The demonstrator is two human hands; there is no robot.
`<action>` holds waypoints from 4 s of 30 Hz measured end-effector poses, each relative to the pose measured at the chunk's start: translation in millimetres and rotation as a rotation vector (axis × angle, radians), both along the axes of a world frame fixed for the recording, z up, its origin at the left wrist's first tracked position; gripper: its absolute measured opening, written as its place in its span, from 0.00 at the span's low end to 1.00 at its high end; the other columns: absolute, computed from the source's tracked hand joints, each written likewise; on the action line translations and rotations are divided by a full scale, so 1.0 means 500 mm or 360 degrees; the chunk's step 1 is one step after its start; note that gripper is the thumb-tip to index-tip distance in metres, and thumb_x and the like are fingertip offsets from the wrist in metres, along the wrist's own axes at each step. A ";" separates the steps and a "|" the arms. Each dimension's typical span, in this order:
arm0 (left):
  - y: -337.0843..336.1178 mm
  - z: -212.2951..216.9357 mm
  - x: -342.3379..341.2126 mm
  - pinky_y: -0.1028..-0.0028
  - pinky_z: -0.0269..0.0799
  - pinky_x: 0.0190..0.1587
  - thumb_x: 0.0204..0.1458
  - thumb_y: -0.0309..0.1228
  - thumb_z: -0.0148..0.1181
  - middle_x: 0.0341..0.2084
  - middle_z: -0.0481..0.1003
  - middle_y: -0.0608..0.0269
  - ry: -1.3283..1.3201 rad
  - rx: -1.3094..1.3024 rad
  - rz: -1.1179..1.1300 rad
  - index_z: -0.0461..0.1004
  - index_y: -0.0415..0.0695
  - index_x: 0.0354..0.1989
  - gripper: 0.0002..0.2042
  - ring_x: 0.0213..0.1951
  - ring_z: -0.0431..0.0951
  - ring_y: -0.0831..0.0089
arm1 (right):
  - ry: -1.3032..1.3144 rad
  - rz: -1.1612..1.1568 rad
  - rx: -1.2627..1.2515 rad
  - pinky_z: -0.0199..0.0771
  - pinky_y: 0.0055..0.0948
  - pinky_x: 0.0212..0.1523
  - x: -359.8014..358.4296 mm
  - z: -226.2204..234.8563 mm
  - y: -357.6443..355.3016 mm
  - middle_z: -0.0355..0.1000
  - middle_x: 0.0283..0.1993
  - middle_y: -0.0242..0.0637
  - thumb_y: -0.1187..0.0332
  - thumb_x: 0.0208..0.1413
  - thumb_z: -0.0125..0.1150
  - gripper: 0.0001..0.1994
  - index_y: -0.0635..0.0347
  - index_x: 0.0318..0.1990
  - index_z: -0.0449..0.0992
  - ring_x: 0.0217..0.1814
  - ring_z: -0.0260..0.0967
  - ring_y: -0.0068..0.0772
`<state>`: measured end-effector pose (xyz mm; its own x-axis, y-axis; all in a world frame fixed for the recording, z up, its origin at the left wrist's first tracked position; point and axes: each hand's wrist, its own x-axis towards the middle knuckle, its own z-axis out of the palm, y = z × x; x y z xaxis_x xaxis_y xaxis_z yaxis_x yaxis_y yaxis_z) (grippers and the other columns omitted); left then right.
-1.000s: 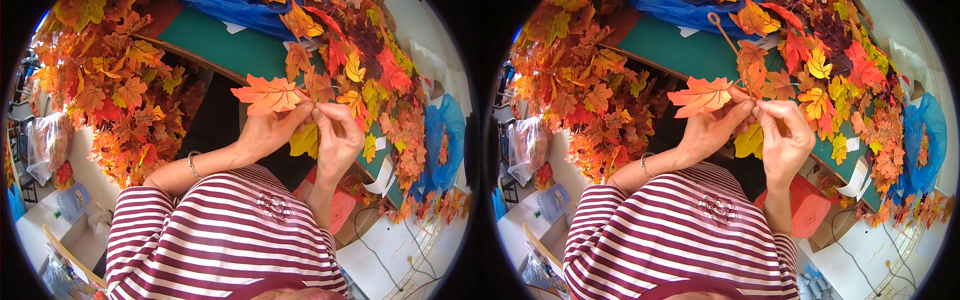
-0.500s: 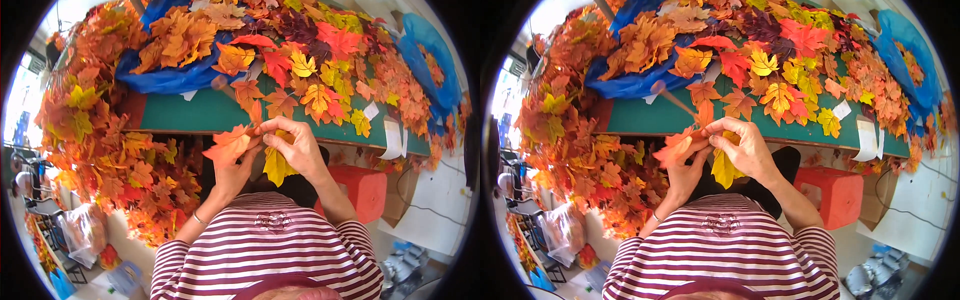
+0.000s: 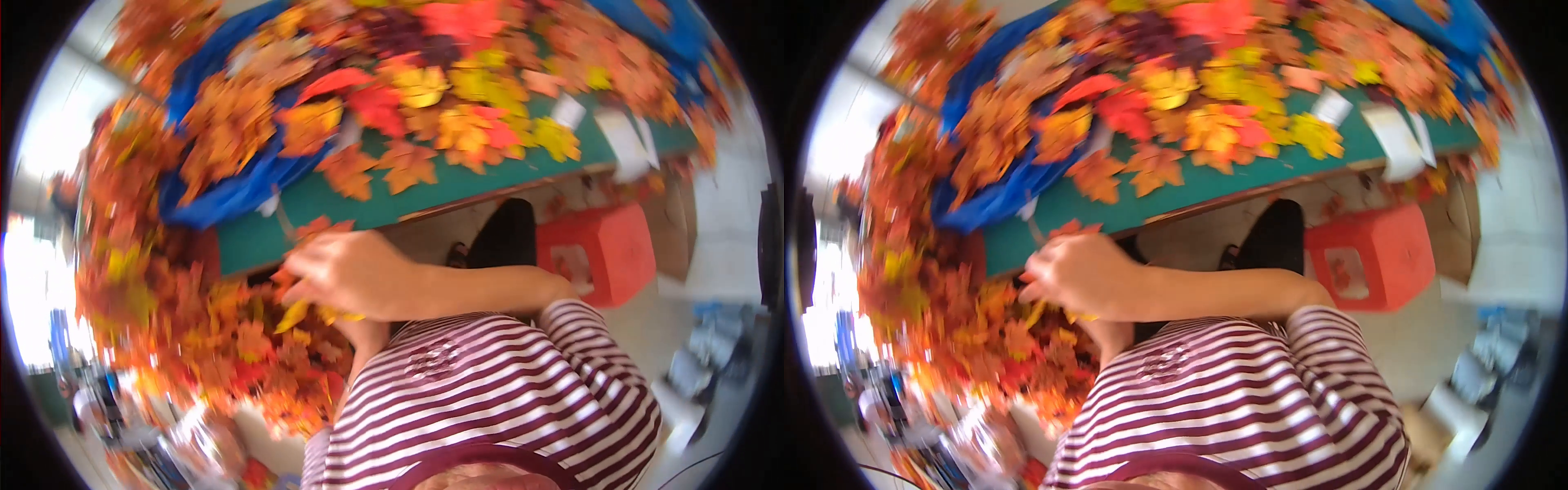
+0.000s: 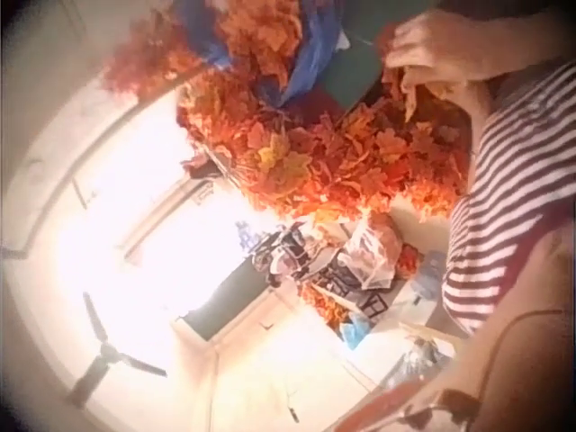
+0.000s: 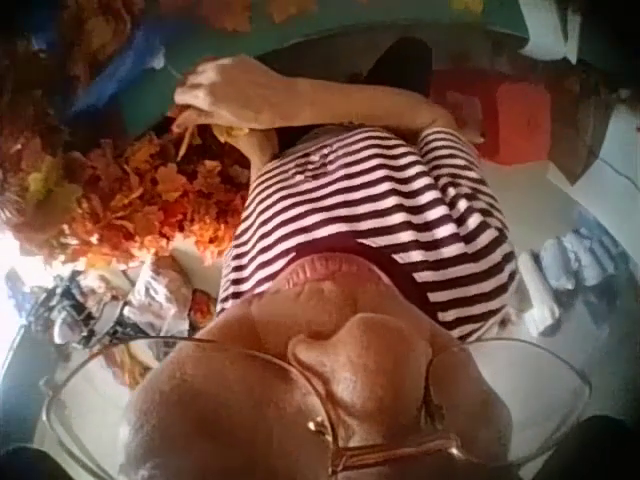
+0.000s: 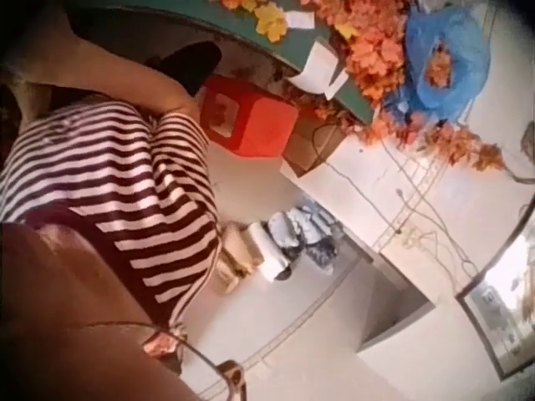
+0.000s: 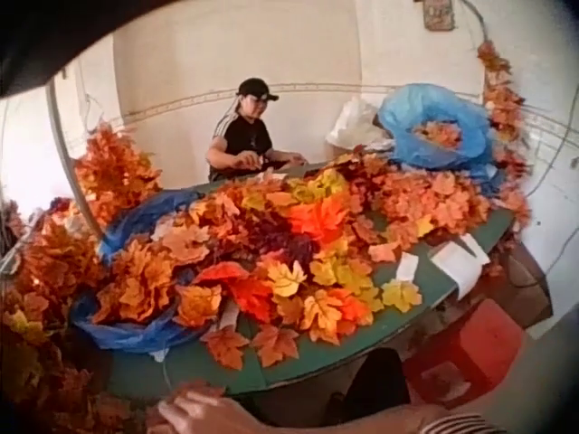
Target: Assembling artificial maple leaf garlands by attaching individual leaves to a plastic vine structure.
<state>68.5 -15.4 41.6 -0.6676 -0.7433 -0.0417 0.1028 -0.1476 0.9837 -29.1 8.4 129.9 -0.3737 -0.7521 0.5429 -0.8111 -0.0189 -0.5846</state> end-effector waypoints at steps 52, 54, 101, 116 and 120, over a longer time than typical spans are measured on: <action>-0.120 0.123 -0.026 0.84 0.66 0.30 0.61 0.39 0.53 0.25 0.71 0.72 0.0355 0.1192 -0.0112 0.70 0.45 0.34 0.10 0.28 0.71 0.83 | -0.0966 -0.0320 -0.0405 0.68 0.22 0.45 -0.274 0.049 0.087 0.75 0.43 0.37 0.74 0.58 0.55 0.06 0.63 0.29 0.70 0.43 0.68 0.22; -0.119 0.128 -0.033 0.84 0.66 0.30 0.61 0.38 0.53 0.25 0.71 0.72 0.0367 0.1261 -0.0209 0.70 0.46 0.34 0.10 0.28 0.71 0.83 | -0.0811 -0.0288 -0.0445 0.66 0.19 0.44 -0.280 0.049 0.071 0.77 0.40 0.36 0.74 0.60 0.53 0.05 0.62 0.31 0.70 0.40 0.68 0.18; -0.090 0.134 -0.018 0.81 0.65 0.36 0.59 0.34 0.56 0.33 0.73 0.68 0.0589 0.0872 -0.0022 0.72 0.40 0.43 0.11 0.32 0.71 0.81 | -0.0710 -0.0185 -0.0176 0.71 0.18 0.32 0.008 0.008 0.031 0.72 0.33 0.34 0.82 0.52 0.61 0.04 0.69 0.36 0.76 0.32 0.69 0.19; -0.086 0.128 -0.022 0.82 0.63 0.35 0.59 0.34 0.55 0.31 0.72 0.71 0.0624 0.0965 -0.0083 0.72 0.42 0.41 0.09 0.32 0.70 0.83 | -0.0864 -0.0224 -0.0296 0.74 0.18 0.35 0.021 -0.023 0.034 0.72 0.37 0.37 0.82 0.53 0.60 0.05 0.70 0.37 0.75 0.34 0.71 0.21; -0.081 0.130 -0.026 0.81 0.63 0.36 0.59 0.34 0.56 0.32 0.71 0.71 0.0690 0.0950 -0.0078 0.71 0.43 0.39 0.08 0.32 0.69 0.82 | -0.0759 -0.0269 -0.0379 0.74 0.18 0.34 0.024 -0.023 0.030 0.71 0.37 0.37 0.83 0.53 0.60 0.05 0.70 0.38 0.75 0.34 0.71 0.21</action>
<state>55.7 -56.1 106.8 -0.7480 -0.6455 -0.1541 0.4437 -0.6591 0.6072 -16.9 23.4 118.1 -0.7241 -0.5376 0.4321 -0.4613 -0.0883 -0.8828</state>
